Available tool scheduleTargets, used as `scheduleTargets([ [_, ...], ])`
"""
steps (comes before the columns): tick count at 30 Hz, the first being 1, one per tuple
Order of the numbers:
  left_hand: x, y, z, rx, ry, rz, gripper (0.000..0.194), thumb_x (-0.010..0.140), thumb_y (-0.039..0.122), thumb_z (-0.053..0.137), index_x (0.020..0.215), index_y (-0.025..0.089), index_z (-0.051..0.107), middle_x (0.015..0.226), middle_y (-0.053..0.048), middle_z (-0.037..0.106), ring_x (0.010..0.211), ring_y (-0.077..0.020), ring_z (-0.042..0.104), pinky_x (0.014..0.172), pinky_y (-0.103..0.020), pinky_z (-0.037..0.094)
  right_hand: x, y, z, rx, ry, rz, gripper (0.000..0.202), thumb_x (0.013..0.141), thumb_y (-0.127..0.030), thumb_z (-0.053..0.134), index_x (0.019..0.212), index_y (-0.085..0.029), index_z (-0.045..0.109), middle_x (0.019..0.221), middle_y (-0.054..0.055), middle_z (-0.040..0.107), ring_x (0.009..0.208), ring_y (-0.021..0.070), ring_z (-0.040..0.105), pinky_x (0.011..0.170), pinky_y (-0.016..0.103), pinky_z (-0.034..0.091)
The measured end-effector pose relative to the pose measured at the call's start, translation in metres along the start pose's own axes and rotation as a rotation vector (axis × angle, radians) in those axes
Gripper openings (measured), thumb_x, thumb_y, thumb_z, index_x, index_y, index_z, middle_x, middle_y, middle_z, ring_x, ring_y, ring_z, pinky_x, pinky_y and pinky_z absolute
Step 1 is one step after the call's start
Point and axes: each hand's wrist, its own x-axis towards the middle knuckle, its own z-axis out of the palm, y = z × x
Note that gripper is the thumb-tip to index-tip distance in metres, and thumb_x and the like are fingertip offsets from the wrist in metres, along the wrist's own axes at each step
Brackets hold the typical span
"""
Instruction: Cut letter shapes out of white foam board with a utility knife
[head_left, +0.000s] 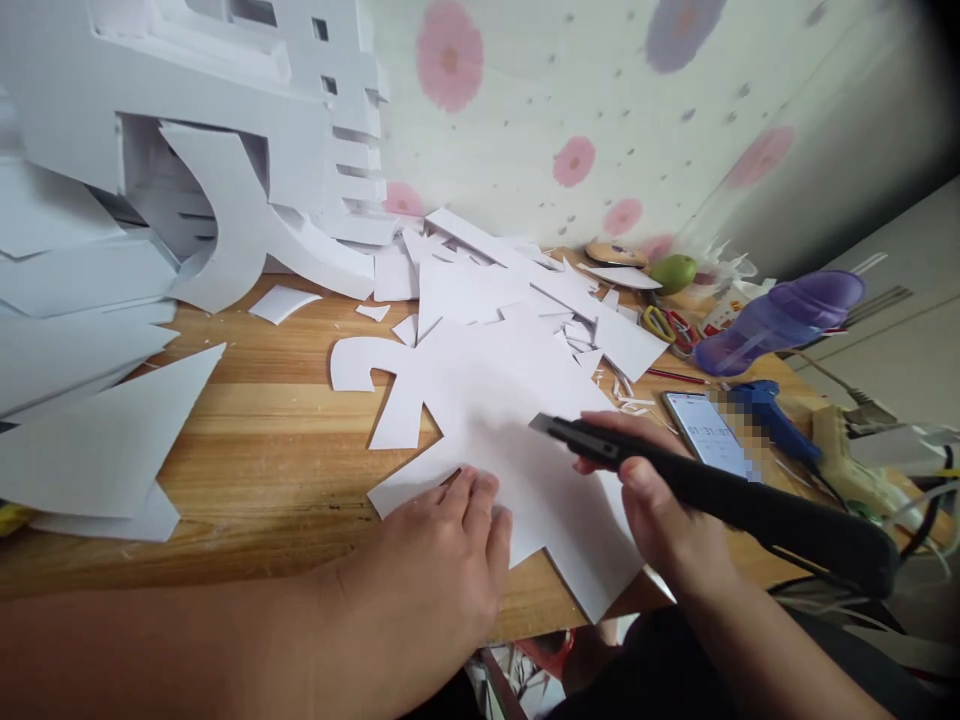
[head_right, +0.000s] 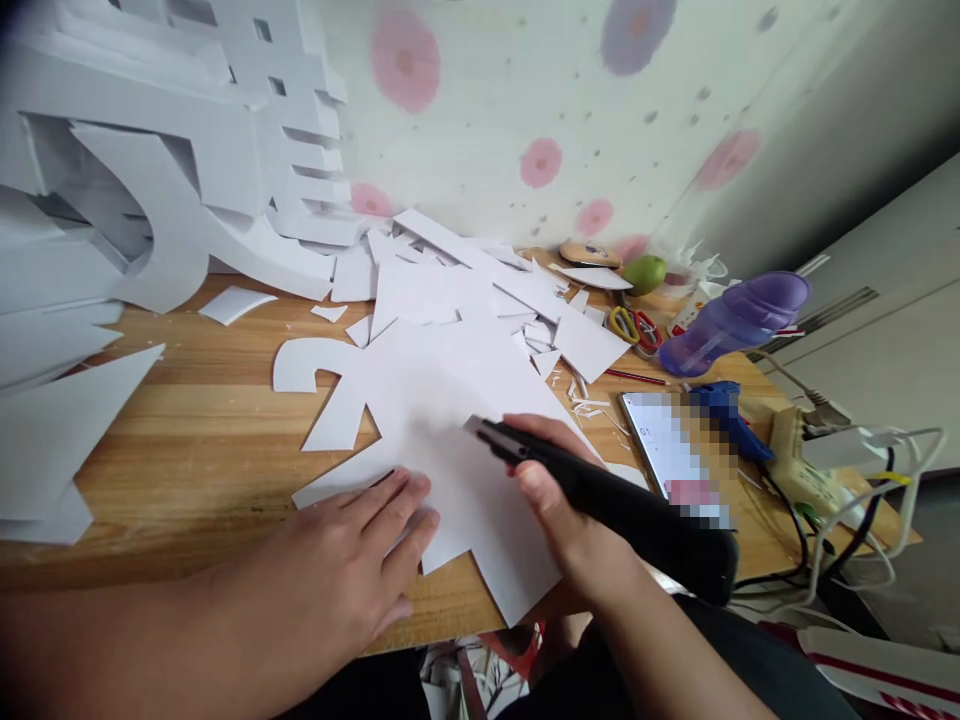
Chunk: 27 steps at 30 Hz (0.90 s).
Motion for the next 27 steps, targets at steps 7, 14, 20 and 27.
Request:
scheduleTargets([
  [7,-0.002,0.001,0.007,-0.016,0.027,0.001,0.04,0.079,0.027,0.07,0.112,0.005,0.069,0.12,-0.028,0.063,0.107,-0.04,0.065,0.086,-0.045,0.053,-0.014,-0.024,0.03,-0.32,-0.042,-0.037,0.027,0.082,-0.027,0.07,0.109,-0.026,0.066,0.094,0.002,0.076,0.079,0.0172,0.073,0.069,0.025,0.061],
  [14,-0.004,0.0,0.0,-0.008,-0.035,0.036,0.042,0.087,0.032,0.057,0.119,0.006,0.068,0.126,-0.026,0.06,0.115,-0.0391,0.06,0.095,-0.047,0.046,-0.015,-0.016,0.031,-0.388,-0.105,-0.123,0.032,0.085,-0.024,0.065,0.117,-0.025,0.062,0.096,0.003,0.075,0.079,0.0172,0.073,0.065,0.025,0.06],
  [20,-0.004,0.0,0.004,-0.009,-0.016,0.029,0.041,0.088,0.031,0.056,0.119,0.008,0.069,0.125,-0.026,0.061,0.113,-0.0396,0.061,0.098,-0.05,0.04,-0.013,-0.017,0.03,-0.399,-0.171,-0.143,0.034,0.086,-0.022,0.065,0.12,-0.024,0.06,0.101,0.004,0.075,0.084,0.0179,0.074,0.068,0.024,0.06],
  [27,-0.004,0.003,0.008,-0.027,0.039,0.002,0.043,0.083,0.033,0.063,0.115,0.007,0.07,0.123,-0.026,0.062,0.11,-0.0407,0.062,0.096,-0.051,0.041,-0.011,-0.018,0.033,-0.409,-0.176,-0.238,0.035,0.086,-0.018,0.065,0.12,-0.022,0.059,0.096,0.004,0.073,0.079,0.0147,0.072,0.068,0.022,0.059],
])
